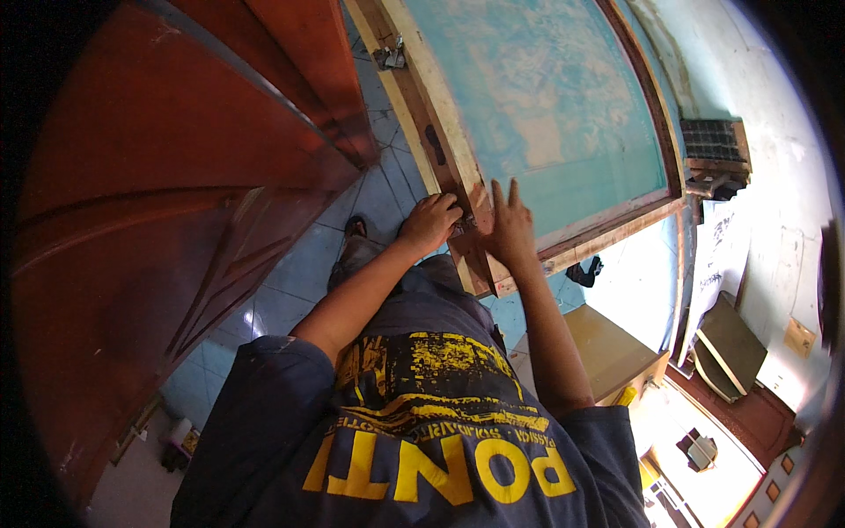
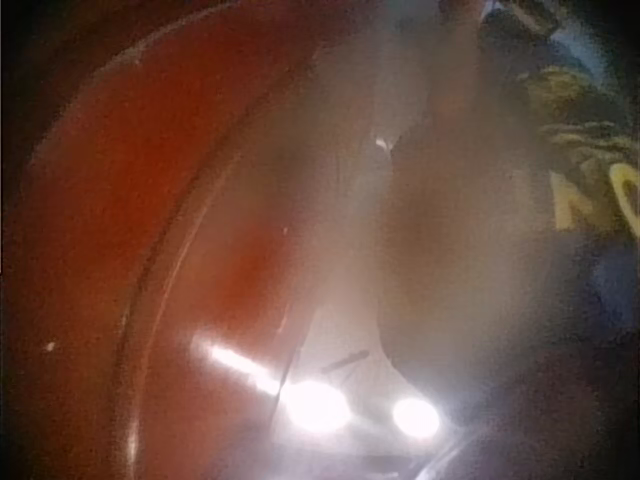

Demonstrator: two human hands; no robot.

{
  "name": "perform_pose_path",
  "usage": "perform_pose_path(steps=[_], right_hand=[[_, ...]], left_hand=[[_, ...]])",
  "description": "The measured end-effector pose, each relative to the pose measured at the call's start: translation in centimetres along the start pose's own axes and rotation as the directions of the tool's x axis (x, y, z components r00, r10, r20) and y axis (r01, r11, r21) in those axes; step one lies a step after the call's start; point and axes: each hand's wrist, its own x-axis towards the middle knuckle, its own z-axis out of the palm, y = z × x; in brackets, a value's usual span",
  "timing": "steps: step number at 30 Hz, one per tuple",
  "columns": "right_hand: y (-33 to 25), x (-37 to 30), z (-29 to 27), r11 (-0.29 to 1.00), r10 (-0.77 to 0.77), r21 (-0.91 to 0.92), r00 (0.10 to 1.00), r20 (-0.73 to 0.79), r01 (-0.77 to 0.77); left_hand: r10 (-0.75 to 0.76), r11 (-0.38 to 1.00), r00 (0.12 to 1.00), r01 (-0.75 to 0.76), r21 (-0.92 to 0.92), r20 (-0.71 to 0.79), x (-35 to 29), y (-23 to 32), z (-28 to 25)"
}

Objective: The person positions a metal latch on a wooden door frame and secures it with screws using a screwdriver. They repeatedly tighten the screws to ensure the latch is firmly attached to the frame.

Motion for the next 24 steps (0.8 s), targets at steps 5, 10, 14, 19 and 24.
perform_pose_path(steps=[5,10,14,19,24], right_hand=[[3.4,0.1,-1.6,0.999,0.007,-0.031,0.997,-0.076,-0.010],[0.5,0.3,-1.3,0.983,-0.181,0.028,0.983,0.018,0.181],[3.9,2.0,-2.1,0.997,0.038,0.073,0.974,-0.222,-0.022],[0.9,0.4,-2.4,0.980,-0.186,0.082,0.980,0.074,0.180],[2.8,1.7,-0.8,1.000,0.014,0.021,1.000,0.017,-0.014]], left_hand=[[0.023,0.999,1.000,-0.022,0.042,-0.021,-0.2,-0.3,0.5],[0.016,0.998,1.000,-0.017,0.053,0.017,-0.1,-0.1,0.0],[0.034,0.998,0.999,-0.033,0.060,-0.016,-0.1,-0.2,0.2],[0.002,0.998,0.999,-0.005,0.060,0.051,0.0,-0.3,0.3],[-0.001,0.998,1.000,0.000,0.065,0.009,-0.3,-0.4,0.8]])
